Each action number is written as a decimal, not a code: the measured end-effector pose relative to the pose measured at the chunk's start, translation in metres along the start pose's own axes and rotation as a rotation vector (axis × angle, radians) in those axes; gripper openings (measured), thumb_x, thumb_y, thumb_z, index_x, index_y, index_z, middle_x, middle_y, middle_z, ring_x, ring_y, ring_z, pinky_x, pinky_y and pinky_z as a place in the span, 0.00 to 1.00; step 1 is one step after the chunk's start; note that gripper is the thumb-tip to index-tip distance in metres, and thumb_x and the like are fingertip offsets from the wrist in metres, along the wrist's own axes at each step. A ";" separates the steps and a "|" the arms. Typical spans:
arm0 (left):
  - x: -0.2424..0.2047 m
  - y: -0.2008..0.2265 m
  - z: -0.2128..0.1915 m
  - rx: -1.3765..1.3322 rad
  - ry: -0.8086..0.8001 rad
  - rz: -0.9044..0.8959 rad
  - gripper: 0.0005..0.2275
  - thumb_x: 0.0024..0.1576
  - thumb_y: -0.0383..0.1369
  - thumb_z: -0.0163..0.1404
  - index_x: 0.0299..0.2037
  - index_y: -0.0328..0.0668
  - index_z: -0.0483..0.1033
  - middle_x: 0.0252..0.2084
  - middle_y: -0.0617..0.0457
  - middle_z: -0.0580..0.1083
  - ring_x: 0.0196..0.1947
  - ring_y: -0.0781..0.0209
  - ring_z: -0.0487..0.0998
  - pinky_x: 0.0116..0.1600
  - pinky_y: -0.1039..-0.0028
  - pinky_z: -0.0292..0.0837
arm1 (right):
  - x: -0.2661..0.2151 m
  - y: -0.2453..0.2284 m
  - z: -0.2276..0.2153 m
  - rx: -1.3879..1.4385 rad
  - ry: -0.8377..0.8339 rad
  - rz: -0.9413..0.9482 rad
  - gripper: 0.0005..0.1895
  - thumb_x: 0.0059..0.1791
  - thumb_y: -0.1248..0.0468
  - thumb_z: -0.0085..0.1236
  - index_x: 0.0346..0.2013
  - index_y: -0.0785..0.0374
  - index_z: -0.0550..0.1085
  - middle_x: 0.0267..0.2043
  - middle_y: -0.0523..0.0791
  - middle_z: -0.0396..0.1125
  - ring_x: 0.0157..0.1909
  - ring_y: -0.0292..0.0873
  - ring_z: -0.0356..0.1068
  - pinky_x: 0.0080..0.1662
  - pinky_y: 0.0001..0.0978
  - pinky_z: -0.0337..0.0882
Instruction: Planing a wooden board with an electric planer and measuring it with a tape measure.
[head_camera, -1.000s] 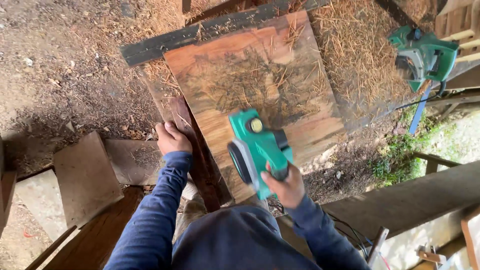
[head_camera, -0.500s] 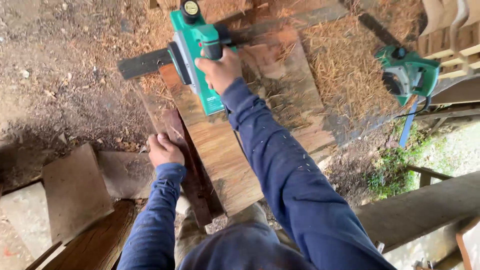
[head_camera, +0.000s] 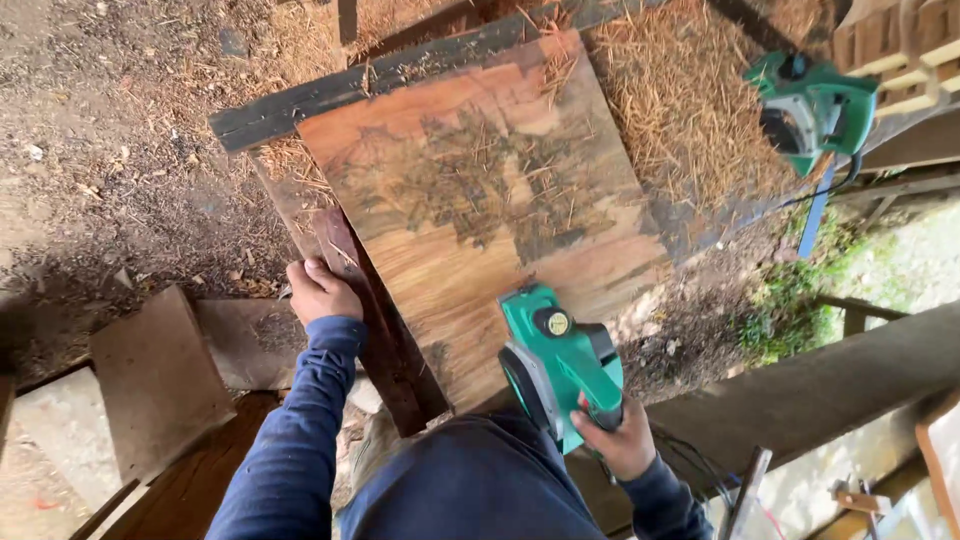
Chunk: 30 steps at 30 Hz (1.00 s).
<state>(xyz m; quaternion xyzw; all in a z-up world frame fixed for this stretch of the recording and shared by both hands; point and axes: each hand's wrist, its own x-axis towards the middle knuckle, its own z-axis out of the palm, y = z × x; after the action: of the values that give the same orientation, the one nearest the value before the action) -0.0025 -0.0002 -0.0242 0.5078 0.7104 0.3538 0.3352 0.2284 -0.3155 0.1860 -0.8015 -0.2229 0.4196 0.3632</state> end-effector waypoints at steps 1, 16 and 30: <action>0.000 0.000 0.002 0.006 -0.008 -0.013 0.14 0.70 0.39 0.40 0.40 0.36 0.69 0.32 0.32 0.75 0.35 0.26 0.75 0.38 0.47 0.67 | -0.005 0.001 -0.001 -0.005 -0.001 -0.012 0.08 0.45 0.69 0.65 0.34 0.62 0.73 0.21 0.38 0.64 0.22 0.30 0.60 0.25 0.27 0.61; -0.001 0.003 -0.001 -0.013 0.016 0.011 0.13 0.69 0.38 0.40 0.41 0.35 0.71 0.32 0.34 0.75 0.32 0.32 0.77 0.38 0.53 0.71 | 0.293 -0.200 0.144 -0.185 0.023 -0.654 0.16 0.43 0.58 0.66 0.41 0.61 0.78 0.35 0.46 0.76 0.35 0.44 0.76 0.41 0.39 0.75; 0.009 -0.019 0.005 0.095 0.044 0.052 0.14 0.69 0.39 0.43 0.41 0.34 0.74 0.33 0.34 0.77 0.34 0.33 0.78 0.39 0.53 0.70 | 0.103 -0.082 -0.016 -0.216 -0.073 -0.243 0.15 0.45 0.62 0.66 0.43 0.64 0.76 0.33 0.42 0.71 0.32 0.35 0.68 0.35 0.33 0.72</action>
<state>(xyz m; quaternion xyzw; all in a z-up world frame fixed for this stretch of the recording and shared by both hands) -0.0092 0.0050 -0.0437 0.5337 0.7200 0.3394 0.2857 0.2938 -0.2008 0.2024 -0.7873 -0.3750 0.3749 0.3146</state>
